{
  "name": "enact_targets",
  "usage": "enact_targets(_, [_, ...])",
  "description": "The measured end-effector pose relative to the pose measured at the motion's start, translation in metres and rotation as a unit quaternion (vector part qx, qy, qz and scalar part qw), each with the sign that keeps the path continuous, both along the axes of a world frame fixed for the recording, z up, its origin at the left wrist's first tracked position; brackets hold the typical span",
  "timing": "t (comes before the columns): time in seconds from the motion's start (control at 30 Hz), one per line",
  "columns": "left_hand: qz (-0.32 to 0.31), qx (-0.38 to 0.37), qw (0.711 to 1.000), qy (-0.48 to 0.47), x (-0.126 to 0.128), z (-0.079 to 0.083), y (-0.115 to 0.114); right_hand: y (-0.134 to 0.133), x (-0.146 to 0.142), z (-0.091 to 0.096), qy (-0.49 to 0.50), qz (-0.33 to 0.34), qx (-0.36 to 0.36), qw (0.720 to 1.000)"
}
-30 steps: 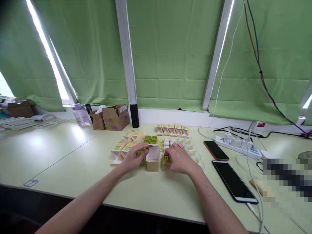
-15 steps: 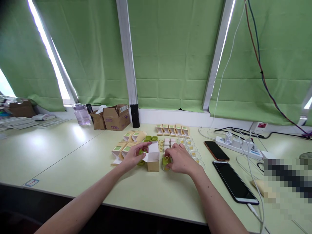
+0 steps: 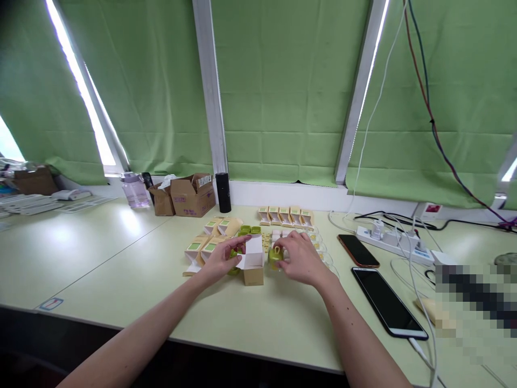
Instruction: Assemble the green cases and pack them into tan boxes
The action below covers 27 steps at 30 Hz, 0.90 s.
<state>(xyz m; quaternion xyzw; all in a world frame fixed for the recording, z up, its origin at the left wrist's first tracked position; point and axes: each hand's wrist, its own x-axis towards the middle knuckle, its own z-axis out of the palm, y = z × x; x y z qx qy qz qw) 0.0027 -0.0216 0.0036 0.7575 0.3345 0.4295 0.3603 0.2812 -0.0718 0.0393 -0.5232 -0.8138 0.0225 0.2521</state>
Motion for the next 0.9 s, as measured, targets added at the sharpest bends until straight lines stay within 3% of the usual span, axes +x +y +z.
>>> enact_targets(0.23, [-0.013,-0.004,1.0,-0.013,0.0,0.0,-0.001,0.006,0.01,0.001,0.222,0.017,0.079,0.972])
enact_targets(0.43, [-0.023,-0.003,1.0,-0.006,0.002,0.0,-0.003,0.001,-0.014,-0.004,0.373,0.079,0.074,0.921])
enact_targets(0.63, [-0.028,-0.002,1.0,-0.009,0.003,-0.005,0.0,-0.006,-0.037,-0.009,0.341,0.12,0.033,0.932])
enact_targets(0.9, [-0.043,-0.006,0.999,-0.012,0.004,0.0,-0.004,-0.004,-0.03,-0.01,0.243,0.096,0.039,0.964])
